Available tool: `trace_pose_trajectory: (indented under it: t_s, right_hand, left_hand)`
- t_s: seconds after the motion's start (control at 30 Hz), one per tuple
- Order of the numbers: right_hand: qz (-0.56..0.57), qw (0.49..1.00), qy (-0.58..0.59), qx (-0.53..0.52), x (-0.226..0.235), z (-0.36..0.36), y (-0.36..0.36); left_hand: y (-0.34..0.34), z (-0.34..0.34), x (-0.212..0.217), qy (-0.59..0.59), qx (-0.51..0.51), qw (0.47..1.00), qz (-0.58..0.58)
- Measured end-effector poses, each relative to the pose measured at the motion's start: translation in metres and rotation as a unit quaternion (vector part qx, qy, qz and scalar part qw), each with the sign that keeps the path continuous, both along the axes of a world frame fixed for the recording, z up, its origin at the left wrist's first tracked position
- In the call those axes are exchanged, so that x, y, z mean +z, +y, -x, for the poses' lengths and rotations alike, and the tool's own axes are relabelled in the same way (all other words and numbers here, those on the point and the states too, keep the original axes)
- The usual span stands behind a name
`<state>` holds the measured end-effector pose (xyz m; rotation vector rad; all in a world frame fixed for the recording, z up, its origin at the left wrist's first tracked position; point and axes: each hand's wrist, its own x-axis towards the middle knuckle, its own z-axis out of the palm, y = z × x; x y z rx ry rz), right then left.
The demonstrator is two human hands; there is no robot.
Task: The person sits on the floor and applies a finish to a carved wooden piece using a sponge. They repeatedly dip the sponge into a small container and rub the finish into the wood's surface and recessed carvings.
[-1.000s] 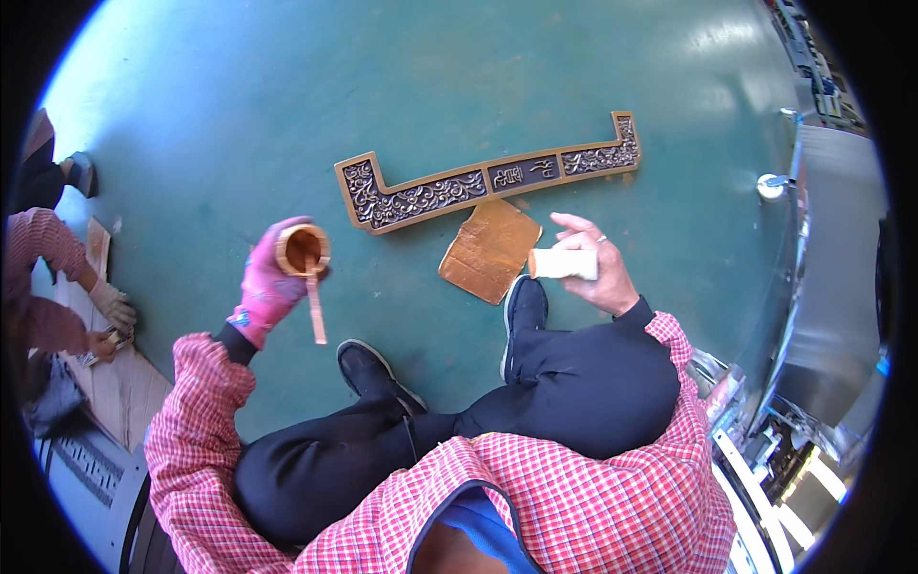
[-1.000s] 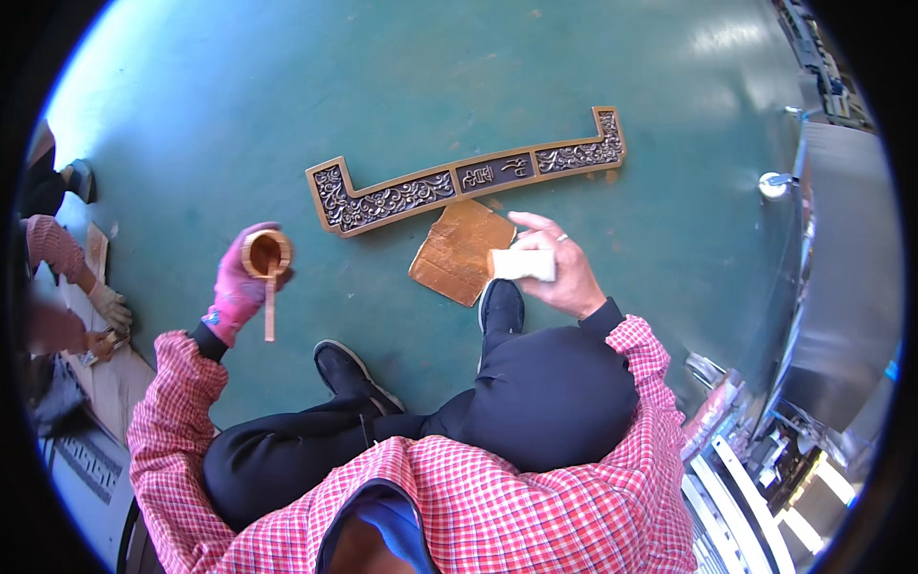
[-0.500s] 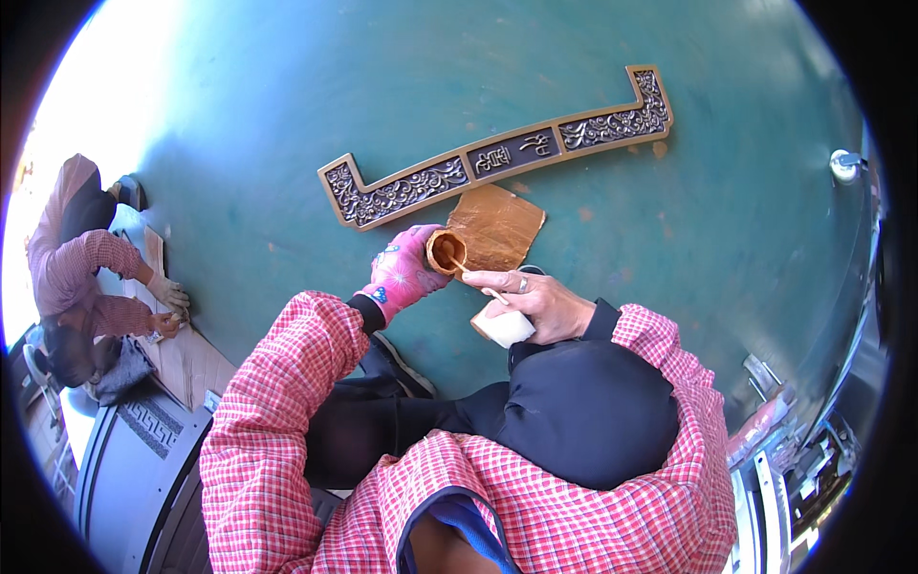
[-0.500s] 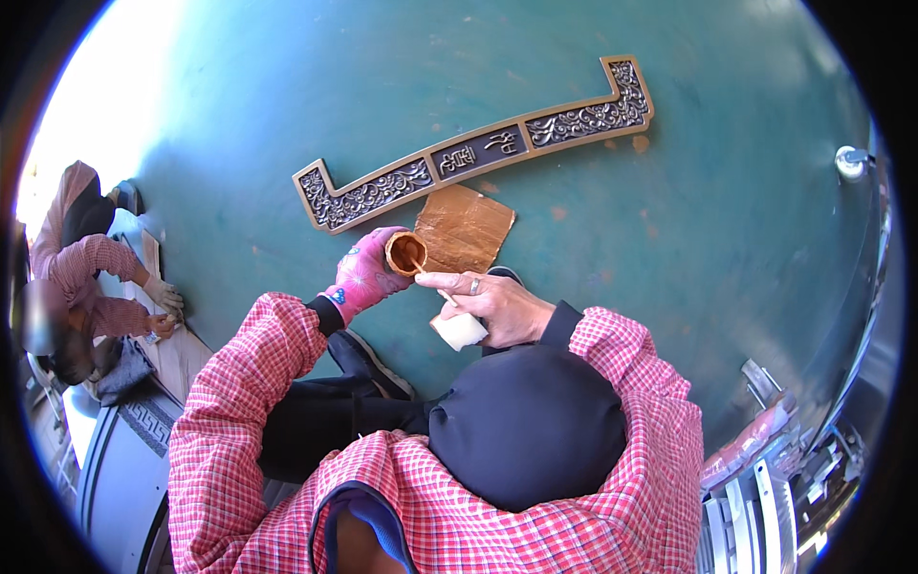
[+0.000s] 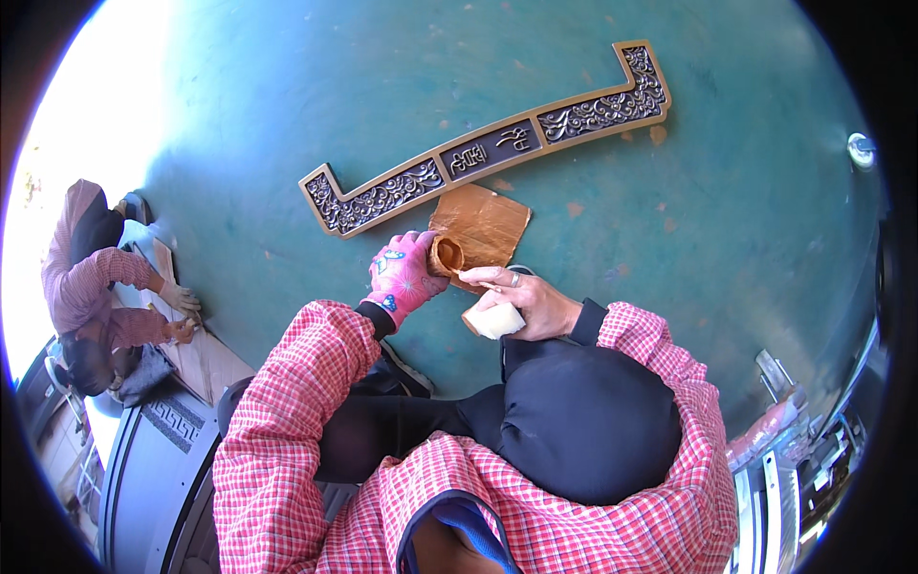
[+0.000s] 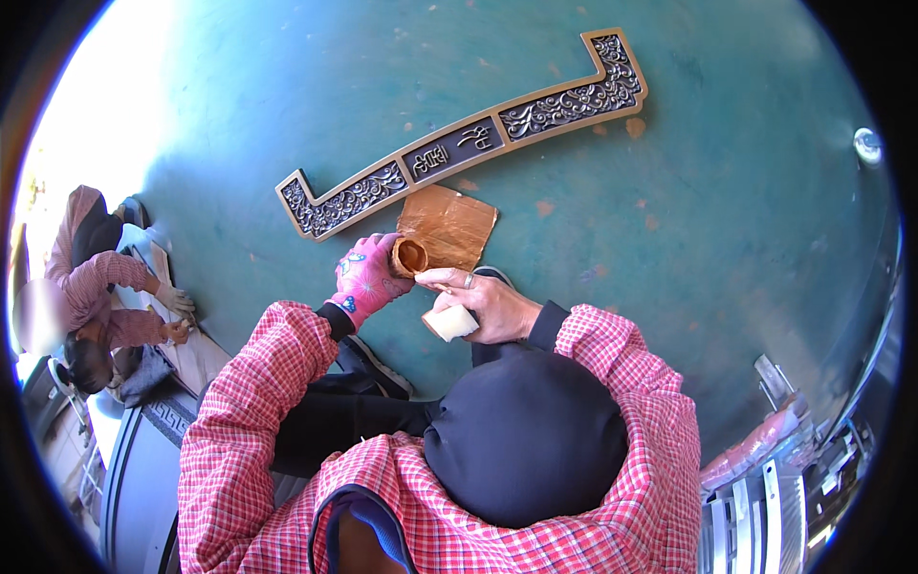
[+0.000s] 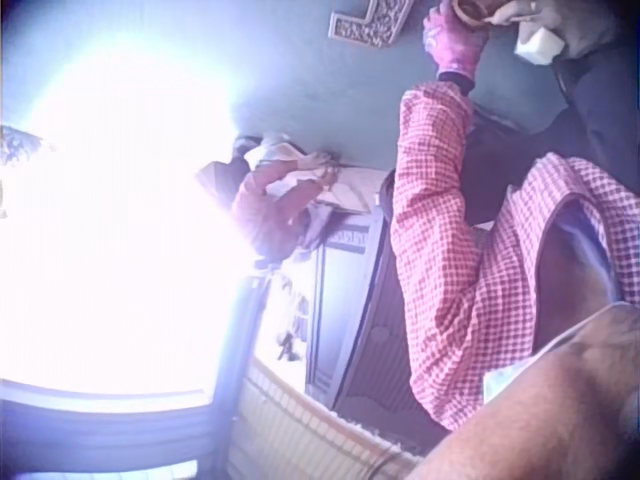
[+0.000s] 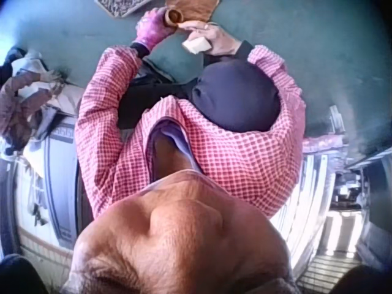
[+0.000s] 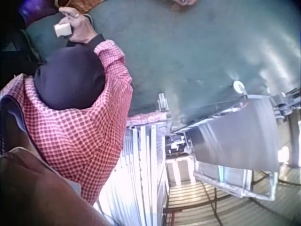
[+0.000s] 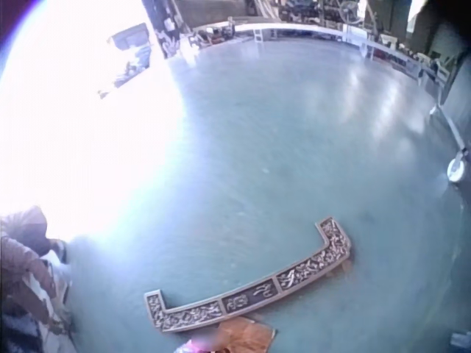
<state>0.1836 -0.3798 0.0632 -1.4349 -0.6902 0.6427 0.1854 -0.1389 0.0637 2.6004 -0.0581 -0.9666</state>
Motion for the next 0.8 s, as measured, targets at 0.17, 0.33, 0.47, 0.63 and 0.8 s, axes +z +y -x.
trace_pose_trajectory:
  t_s: [0.17, 0.33, 0.47, 0.63, 0.8]
  right_hand:
    - [0.009, 1.0, 0.003, -0.012, -0.005, 0.0, -0.007]
    - [0.01, 1.0, 0.016, -0.017, -0.012, 0.002, -0.013]
    - [0.007, 1.0, 0.024, -0.013, -0.013, 0.001, -0.016]
    - [0.01, 0.999, 0.028, -0.016, -0.015, 0.002, -0.018]
    - [0.011, 1.0, 0.02, -0.017, -0.017, 0.003, -0.019]
  left_hand:
    - [-0.009, -0.008, 0.004, 0.014, -0.031, 0.998, -0.045]
    - [-0.015, -0.015, 0.008, 0.035, -0.052, 0.996, -0.066]
    - [-0.016, -0.016, 0.007, 0.042, -0.057, 0.994, -0.081]
    - [-0.019, -0.019, 0.01, 0.054, -0.061, 0.992, -0.091]
    - [-0.02, -0.021, 0.009, 0.054, -0.07, 0.992, -0.09]
